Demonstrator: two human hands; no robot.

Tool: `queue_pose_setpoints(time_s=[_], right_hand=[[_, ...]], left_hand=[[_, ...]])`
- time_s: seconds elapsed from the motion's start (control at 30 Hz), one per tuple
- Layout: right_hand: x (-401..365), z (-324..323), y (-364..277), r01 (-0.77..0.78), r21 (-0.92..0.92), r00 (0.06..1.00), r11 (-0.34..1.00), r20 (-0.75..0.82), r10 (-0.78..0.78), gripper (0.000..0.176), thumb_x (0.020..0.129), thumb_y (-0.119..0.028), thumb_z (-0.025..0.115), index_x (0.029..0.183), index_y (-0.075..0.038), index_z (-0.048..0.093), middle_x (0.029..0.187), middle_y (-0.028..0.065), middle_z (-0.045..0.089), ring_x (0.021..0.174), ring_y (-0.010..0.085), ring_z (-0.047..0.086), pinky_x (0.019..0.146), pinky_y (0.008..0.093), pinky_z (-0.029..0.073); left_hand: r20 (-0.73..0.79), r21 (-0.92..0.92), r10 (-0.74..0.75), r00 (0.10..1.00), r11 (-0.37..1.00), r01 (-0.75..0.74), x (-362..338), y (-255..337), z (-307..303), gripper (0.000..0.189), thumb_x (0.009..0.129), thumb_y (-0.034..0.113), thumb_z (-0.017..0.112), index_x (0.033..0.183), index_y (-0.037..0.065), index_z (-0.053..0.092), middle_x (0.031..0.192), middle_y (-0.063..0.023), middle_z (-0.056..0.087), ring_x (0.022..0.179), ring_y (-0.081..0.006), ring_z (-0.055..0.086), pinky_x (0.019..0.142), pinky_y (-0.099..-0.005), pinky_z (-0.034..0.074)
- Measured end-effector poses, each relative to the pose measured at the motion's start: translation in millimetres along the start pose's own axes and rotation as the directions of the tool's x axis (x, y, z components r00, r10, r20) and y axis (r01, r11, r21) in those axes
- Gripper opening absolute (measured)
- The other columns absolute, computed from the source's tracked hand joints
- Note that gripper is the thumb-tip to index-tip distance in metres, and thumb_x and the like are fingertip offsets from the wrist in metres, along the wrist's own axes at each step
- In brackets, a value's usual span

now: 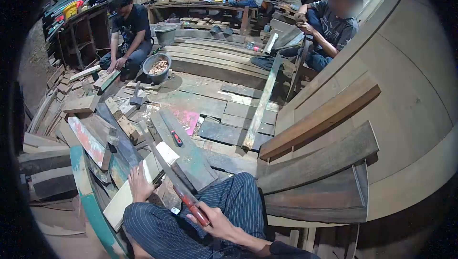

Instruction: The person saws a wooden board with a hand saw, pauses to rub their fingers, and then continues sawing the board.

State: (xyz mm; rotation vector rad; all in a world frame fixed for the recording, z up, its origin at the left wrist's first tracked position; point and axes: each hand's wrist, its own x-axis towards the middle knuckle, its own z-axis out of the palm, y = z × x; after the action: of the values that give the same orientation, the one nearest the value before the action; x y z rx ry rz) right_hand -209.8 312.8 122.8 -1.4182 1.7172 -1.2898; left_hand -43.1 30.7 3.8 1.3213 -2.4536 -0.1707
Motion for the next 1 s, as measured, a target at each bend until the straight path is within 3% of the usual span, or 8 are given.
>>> queue_pose_setpoints(time_s=[0.1,0.2,0.33,0.5,0.6,0.73,0.87,1.0], right_hand=[[-12.3,0.0,9.5,0.108,0.128,0.993,0.986,0.024,-0.112,0.044,0.091,-0.014,0.077,0.128,0.002,0.057,0.081,0.0155,0.07,0.066,0.0201,0.069,0.057,0.032,0.052],[-21.3,0.2,15.0,0.204,0.073,0.979,0.976,0.009,-0.205,0.046,0.091,-0.013,0.077,0.129,0.004,0.058,0.09,0.0168,0.072,0.068,0.0209,0.07,0.059,0.0316,0.054],[-31.0,-6.8,13.5,0.21,0.105,0.977,0.972,0.024,-0.213,0.051,0.086,-0.014,0.082,0.128,0.006,0.06,0.097,0.0195,0.075,0.075,0.0234,0.075,0.063,0.0316,0.059],[-45.2,-9.3,16.1,0.165,0.08,0.984,0.983,0.056,-0.169,0.05,0.087,-0.01,0.08,0.129,0.006,0.058,0.102,0.0205,0.074,0.08,0.0261,0.076,0.067,0.0329,0.06],[-51.5,-6.7,13.2,0.206,0.097,0.976,0.974,0.055,-0.212,0.052,0.09,-0.011,0.076,0.135,0.003,0.053,0.098,0.0223,0.071,0.077,0.0306,0.074,0.065,0.037,0.057],[-61.6,-4.3,12.9,0.035,0.127,0.989,0.991,0.139,-0.053,0.044,0.091,-0.012,0.075,0.128,0.004,0.056,0.094,0.0196,0.072,0.072,0.0284,0.073,0.061,0.0364,0.056],[-53.1,-5.2,12.4,0.153,0.029,0.988,0.988,-0.005,-0.153,0.041,0.092,-0.013,0.076,0.124,0.003,0.058,0.09,0.018,0.072,0.068,0.0257,0.072,0.057,0.0341,0.056],[-33.2,-15.8,-8.9,0.086,0.007,0.996,0.996,0.002,-0.086,0.038,0.092,-0.013,0.076,0.122,0.003,0.059,0.086,0.0171,0.071,0.066,0.0233,0.072,0.055,0.0325,0.054]], left_hand=[[0.033,-0.012,0.014,0.999,1.0,-0.013,-1.4,-1.0,-2.7,0.111,0.057,0.035,0.091,0.15,0.004,0.039,0.125,-0.0196,0.052,0.121,-0.0379,0.048,0.107,-0.0491,0.035],[0.033,0.036,0.053,0.998,0.998,-0.054,-4.1,-6.6,1.2,0.111,0.059,0.033,0.091,0.151,0.005,0.037,0.13,-0.0205,0.051,0.123,-0.0389,0.047,0.107,-0.0494,0.035],[-0.056,-0.016,-0.071,0.996,0.997,0.07,2.2,-23.5,27.5,0.121,0.054,0.039,0.095,0.154,0.006,0.034,0.135,-0.0212,0.049,0.128,-0.0403,0.045,0.109,-0.0496,0.034],[0.046,-0.08,-0.14,0.989,0.986,0.143,-0.3,-1.7,-6.3,0.124,0.055,0.042,0.095,0.155,0.006,0.031,0.139,-0.0225,0.047,0.133,-0.0419,0.042,0.113,-0.0527,0.031],[0.029,-0.072,-0.117,0.993,0.99,0.118,-1.3,-6.2,0.2,0.126,0.055,0.043,0.095,0.155,0.005,0.031,0.138,-0.0233,0.047,0.133,-0.0428,0.041,0.113,-0.0527,0.031],[-0.014,-0.046,-0.026,1.0,0.999,0.025,-0.9,-9.1,7.0,0.115,0.055,0.033,0.094,0.15,0.003,0.037,0.129,-0.0225,0.05,0.123,-0.0409,0.047,0.106,-0.0498,0.036],[-0.007,-0.084,0.003,1.0,0.996,-0.004,-0.8,1.5,-7.3,0.109,0.054,0.025,0.093,0.146,0.001,0.04,0.127,-0.02,0.051,0.12,-0.0387,0.047,0.104,-0.0484,0.037],[-0.033,-0.097,-0.033,0.999,0.995,0.029,-0.7,-1.7,-4.9,0.112,0.052,0.027,0.094,0.147,0.0,0.04,0.128,-0.0205,0.051,0.121,-0.0394,0.047,0.106,-0.0483,0.037]])
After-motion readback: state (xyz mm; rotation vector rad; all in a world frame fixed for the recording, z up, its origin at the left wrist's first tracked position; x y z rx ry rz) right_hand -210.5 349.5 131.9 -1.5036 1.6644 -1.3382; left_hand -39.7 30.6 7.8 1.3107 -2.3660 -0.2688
